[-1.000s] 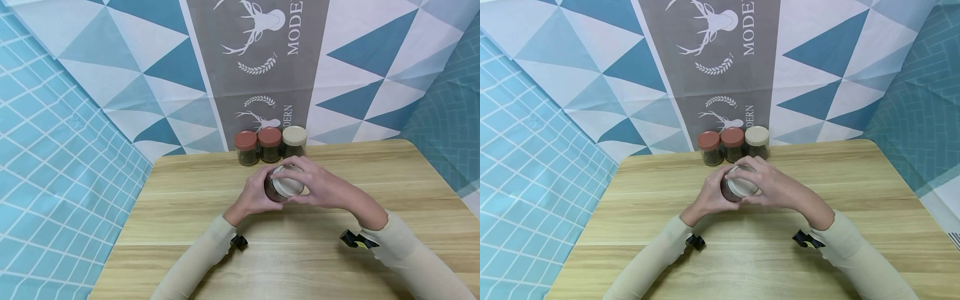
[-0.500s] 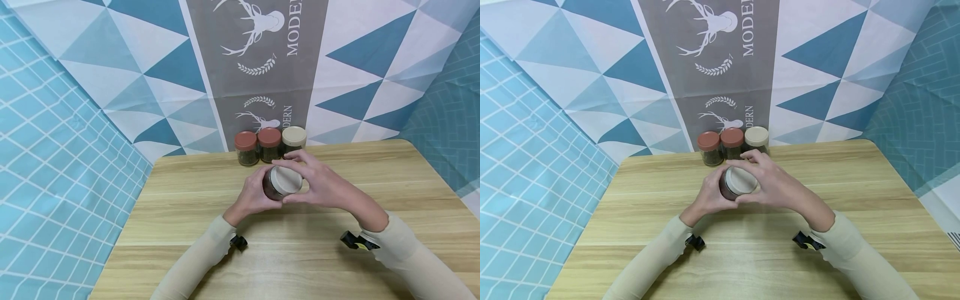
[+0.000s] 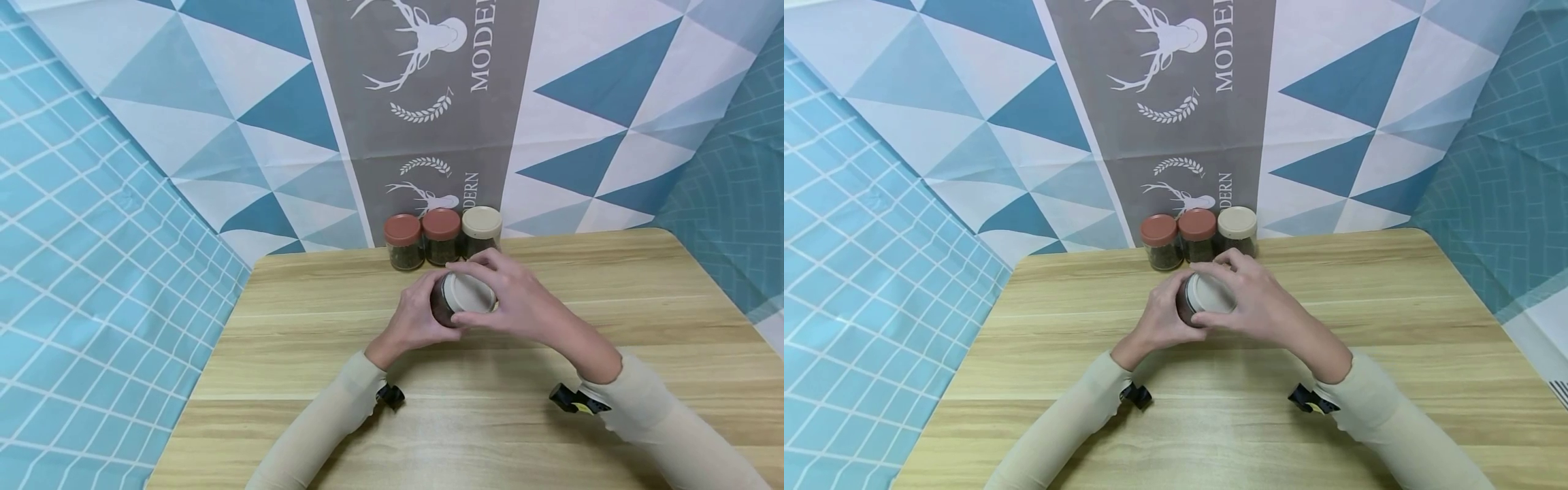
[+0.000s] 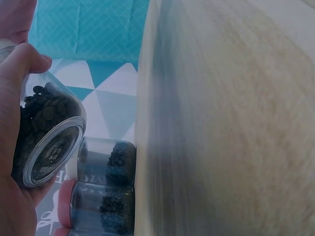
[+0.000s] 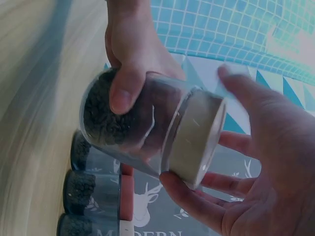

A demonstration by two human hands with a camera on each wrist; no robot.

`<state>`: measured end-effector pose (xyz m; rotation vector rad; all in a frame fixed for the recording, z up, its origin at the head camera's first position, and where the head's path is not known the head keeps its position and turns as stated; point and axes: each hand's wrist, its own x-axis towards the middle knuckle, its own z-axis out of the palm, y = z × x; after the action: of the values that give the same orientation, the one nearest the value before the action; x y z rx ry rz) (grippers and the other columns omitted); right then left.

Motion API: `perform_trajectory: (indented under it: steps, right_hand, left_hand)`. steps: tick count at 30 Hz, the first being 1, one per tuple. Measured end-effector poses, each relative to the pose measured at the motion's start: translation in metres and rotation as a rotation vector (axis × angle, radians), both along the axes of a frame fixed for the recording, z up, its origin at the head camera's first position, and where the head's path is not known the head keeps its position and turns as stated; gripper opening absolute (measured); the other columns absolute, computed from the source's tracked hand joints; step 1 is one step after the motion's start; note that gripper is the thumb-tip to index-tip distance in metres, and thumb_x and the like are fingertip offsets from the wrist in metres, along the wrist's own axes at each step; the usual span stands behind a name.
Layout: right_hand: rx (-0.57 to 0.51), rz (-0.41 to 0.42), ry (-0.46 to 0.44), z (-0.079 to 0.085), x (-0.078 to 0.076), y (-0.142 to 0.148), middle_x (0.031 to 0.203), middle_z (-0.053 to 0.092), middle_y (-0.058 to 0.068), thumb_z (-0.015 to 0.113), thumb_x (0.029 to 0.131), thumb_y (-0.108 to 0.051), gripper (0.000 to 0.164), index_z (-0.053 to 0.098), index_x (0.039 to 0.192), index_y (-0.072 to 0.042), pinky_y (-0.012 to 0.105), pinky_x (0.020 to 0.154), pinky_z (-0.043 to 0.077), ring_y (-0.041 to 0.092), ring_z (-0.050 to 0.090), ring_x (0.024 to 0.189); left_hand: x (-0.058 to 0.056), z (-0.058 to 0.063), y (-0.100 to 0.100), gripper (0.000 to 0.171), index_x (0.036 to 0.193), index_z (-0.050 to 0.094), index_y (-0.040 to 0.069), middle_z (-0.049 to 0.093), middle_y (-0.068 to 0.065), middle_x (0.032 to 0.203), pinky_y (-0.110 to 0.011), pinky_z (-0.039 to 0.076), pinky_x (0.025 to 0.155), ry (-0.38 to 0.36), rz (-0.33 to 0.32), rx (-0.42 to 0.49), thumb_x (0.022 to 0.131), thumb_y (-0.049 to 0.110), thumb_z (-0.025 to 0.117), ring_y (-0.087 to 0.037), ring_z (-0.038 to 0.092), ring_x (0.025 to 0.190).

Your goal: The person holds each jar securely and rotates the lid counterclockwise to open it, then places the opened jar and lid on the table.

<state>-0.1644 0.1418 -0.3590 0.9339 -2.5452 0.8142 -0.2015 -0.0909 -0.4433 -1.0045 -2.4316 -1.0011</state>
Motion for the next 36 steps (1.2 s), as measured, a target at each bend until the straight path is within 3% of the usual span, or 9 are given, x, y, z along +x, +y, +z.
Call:
perform_trajectory:
  steps: [6,20,32,36]
  right_hand:
    - [0.031,-0.013,0.013,-0.002,0.0,-0.002,0.121,0.069,0.01,0.098,0.085,-0.04,0.064,0.076,0.142,-0.019,0.047,0.085,0.06,0.028,0.067,0.107]
    - [0.016,0.038,0.046,-0.003,-0.004,-0.005,0.125,0.071,0.011,0.098,0.084,-0.034,0.063,0.077,0.142,-0.018,0.051,0.091,0.06,0.031,0.069,0.112]
    - [0.049,0.241,0.198,-0.004,-0.013,0.003,0.138,0.071,0.015,0.1,0.079,-0.02,0.066,0.075,0.14,-0.017,0.056,0.095,0.064,0.035,0.067,0.122]
    - [0.063,0.271,0.214,-0.004,-0.013,0.003,0.142,0.071,0.013,0.1,0.077,-0.017,0.065,0.076,0.138,-0.018,0.057,0.096,0.064,0.034,0.065,0.123]
  left_hand:
    - [0.001,0.0,0.001,0.102,0.155,0.055,0.002,0.073,-0.017,0.143,-0.047,0.066,0.109,0.019,0.006,-0.012,0.069,0.027,0.105,-0.031,0.075,0.128]
    - [-0.001,0.0,-0.002,0.101,0.154,0.055,0.002,0.073,-0.017,0.144,-0.049,0.065,0.109,0.009,0.012,-0.009,0.07,0.028,0.105,-0.032,0.075,0.128]
    - [-0.001,0.0,-0.004,0.1,0.154,0.056,0.002,0.073,-0.016,0.145,-0.046,0.066,0.109,0.019,-0.015,0.005,0.069,0.027,0.103,-0.031,0.075,0.128]
    - [-0.001,0.001,-0.005,0.101,0.155,0.055,0.002,0.072,-0.016,0.145,-0.046,0.066,0.109,0.015,-0.024,0.006,0.069,0.027,0.102,-0.031,0.075,0.129]
